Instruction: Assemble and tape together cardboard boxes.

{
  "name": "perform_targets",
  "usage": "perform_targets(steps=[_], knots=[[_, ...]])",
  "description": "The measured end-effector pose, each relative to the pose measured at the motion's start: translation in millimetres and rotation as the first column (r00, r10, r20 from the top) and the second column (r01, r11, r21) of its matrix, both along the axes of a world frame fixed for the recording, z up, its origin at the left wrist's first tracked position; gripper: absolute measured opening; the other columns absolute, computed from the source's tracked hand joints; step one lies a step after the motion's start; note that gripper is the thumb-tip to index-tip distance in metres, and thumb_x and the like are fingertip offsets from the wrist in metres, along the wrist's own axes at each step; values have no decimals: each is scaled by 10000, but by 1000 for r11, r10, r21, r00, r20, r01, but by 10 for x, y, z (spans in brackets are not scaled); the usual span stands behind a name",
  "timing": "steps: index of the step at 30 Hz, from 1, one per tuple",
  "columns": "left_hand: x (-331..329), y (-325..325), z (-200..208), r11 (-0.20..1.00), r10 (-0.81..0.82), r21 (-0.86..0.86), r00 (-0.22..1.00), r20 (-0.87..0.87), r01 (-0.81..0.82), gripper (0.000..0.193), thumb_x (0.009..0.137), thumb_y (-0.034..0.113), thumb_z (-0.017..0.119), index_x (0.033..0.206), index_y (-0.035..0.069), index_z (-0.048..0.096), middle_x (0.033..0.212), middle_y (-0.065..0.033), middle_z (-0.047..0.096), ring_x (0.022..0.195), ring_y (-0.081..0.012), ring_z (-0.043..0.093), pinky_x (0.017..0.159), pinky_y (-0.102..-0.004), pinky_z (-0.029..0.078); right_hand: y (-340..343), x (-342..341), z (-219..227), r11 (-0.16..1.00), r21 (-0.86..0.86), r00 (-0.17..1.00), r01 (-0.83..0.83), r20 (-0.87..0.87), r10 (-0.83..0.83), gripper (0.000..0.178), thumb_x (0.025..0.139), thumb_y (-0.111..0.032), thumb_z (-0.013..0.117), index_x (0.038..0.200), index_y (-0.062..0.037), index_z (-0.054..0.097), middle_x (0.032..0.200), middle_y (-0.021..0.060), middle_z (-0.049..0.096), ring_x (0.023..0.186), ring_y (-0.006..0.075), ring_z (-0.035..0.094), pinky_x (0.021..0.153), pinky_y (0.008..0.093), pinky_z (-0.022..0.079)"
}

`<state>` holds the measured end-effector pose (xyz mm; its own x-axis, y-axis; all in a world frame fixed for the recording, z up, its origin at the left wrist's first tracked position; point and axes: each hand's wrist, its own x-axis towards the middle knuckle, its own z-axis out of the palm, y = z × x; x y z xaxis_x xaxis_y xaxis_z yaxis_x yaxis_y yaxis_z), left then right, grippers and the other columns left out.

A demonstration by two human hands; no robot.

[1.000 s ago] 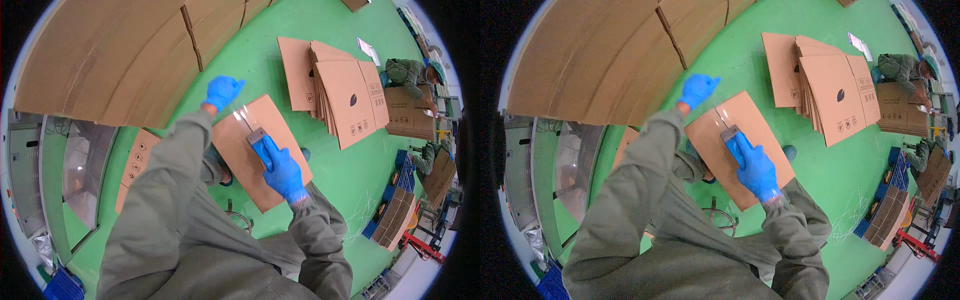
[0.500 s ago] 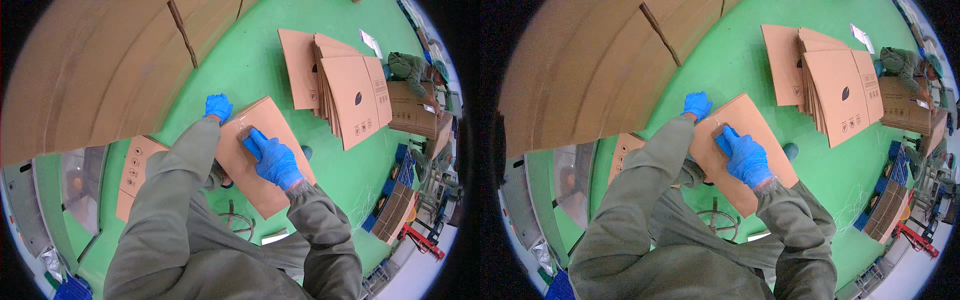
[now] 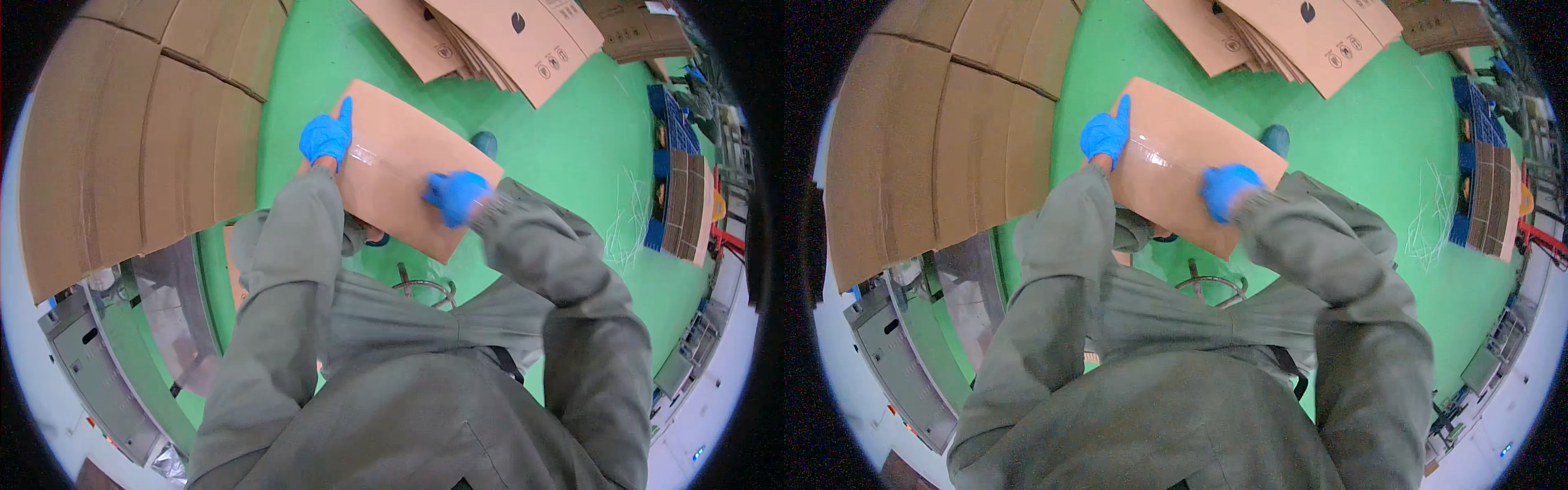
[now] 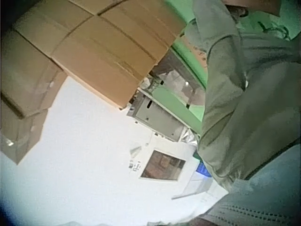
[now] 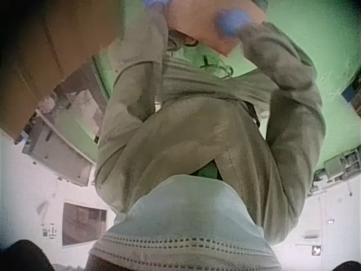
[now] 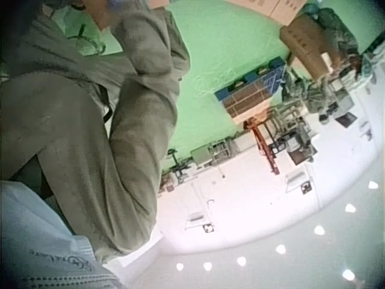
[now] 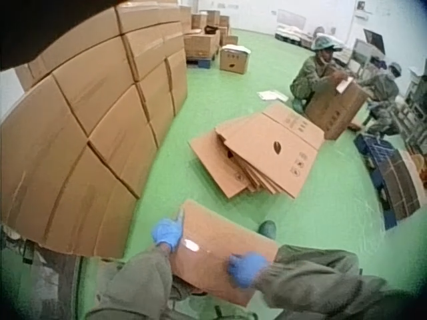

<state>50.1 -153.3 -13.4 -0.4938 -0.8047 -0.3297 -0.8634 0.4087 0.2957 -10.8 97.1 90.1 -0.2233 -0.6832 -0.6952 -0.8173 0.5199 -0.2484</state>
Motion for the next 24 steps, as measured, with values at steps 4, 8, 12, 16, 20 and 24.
perform_targets(steps=[4, 8, 12, 16, 20, 24], knots=[[-146, 98, -39, 998, -11, -56, 1000, 28, 12, 803, 852, 711, 321, 861, 18, 726, 920, -255, 660, 891, -394, 650, 777, -457, 510, 1126, 59, 390, 956, 192, 974, 220, -89, -207, 566, 730, -12, 597, 1255, -179, 467, 1028, 180, 590, 912, 406, 600, 716, 448, 525], [-99, -4, -66, 997, -10, -72, 1000, 27, 12, 805, 853, 709, 320, 863, 13, 724, 922, -256, 660, 893, -396, 649, 782, -464, 508, 1600, 275, 119, 943, -72, 944, 325, -42, -328, 697, 719, 14, 595, 1341, -236, 404, 1005, 216, 532, 885, 420, 572, 690, 458, 508], [-174, -25, -129, 997, -25, -78, 999, 36, 28, 809, 854, 708, 322, 862, 3, 718, 931, -264, 654, 896, -406, 644, 785, -476, 505, 2128, 342, -997, 843, -403, 927, 357, 42, -373, 696, 737, -12, 601, 1365, -225, 389, 954, 213, 462, 794, 408, 530, 650, 469, 470], [-105, -169, -67, 989, -32, -143, 999, 18, 34, 812, 862, 699, 322, 852, -15, 709, 923, -275, 645, 878, -421, 637, 773, -481, 502, 1994, 419, -1413, 760, -565, 938, 320, 78, -337, 501, 765, -104, 657, 1231, -141, 477, 1002, 211, 490, 823, 398, 536, 686, 427, 484], [-201, -86, -46, 994, -37, -101, 999, 31, 40, 815, 870, 690, 317, 845, -27, 703, 914, -278, 643, 877, -429, 631, 774, -483, 494, 1896, 356, -1708, 692, -458, 829, 558, 343, -442, 601, 770, 58, 554, 1302, -212, 476, 1088, 149, 614, 841, 397, 555, 695, 460, 489], [-226, 13, -24, 995, -76, 60, 997, 28, 74, 828, 782, 740, 430, 912, -34, 694, 973, -265, 648, 911, -413, 629, 798, -461, 491, 1991, 376, -1733, 864, -262, 895, 429, -1, -445, 717, 731, 90, 560, 1313, -316, 463, 1049, 189, 604, 757, 421, 568, 617, 519, 475]])
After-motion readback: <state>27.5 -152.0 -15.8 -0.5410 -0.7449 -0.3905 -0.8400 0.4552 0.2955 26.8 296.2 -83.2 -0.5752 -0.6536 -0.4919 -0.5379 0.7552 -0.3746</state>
